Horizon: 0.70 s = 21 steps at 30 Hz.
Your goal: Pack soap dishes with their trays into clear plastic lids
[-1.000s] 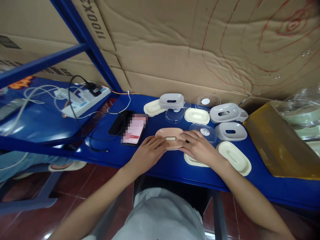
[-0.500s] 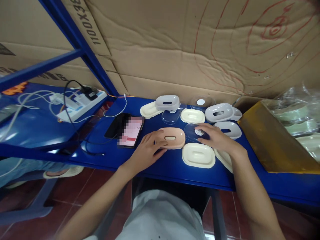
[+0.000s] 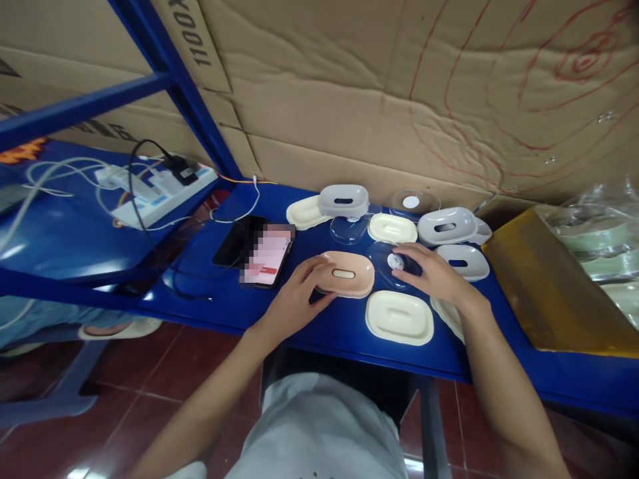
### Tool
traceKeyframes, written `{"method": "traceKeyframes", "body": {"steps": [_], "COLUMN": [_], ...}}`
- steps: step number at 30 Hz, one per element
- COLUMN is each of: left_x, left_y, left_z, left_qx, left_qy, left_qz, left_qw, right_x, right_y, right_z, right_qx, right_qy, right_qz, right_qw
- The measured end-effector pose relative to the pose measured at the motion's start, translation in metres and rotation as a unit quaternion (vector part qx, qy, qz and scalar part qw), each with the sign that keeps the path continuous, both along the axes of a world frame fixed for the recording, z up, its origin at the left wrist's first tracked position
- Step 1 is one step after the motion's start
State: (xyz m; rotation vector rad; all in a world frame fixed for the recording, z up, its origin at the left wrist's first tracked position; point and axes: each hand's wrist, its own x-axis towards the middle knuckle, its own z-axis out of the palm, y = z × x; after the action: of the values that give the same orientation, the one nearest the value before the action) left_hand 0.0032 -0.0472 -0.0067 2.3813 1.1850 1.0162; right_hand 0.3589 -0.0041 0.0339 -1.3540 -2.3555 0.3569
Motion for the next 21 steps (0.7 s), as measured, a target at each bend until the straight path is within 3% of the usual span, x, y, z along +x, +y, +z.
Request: {"method": "traceKeyframes", "body": {"steps": [4,7,11,14,21], "left_x": [0.001,0.0,0.0,0.0,-0.002], "left_y": [-0.001,-0.003,-0.005,-0.006,-0.004], "left_z": [-0.002,-0.002,-0.001,-0.002,-0.004], "left_qx": [0.007,-0.006,-0.04,-0.046,-0.016], "left_qy": [-0.011,-0.02,-0.036,-0.049,-0.045], "left_qz": [-0.004,-0.003,0.006,-0.008,-0.026], "left_qw": [1.0,1.0,0.999,0.998,0.999], "right_x": [-0.018,-0.022,-0.02,-0.035,-0.084], "right_y": [-0.01,-0.012,-0.013,-0.022,-0.042], "right_z": [-0.006,-0.005,0.011,0.02,0.007], "right_qx": [0.014,0.017,0.02,0.009,0.0], "right_qy": [-0.071,-0.07,0.022,0.068,0.036], "right_qz": [-0.052,-0.07,-0.022,0.032,0.137], "right_qw": [0.996,0.995,0.999,0.997,0.99]}}
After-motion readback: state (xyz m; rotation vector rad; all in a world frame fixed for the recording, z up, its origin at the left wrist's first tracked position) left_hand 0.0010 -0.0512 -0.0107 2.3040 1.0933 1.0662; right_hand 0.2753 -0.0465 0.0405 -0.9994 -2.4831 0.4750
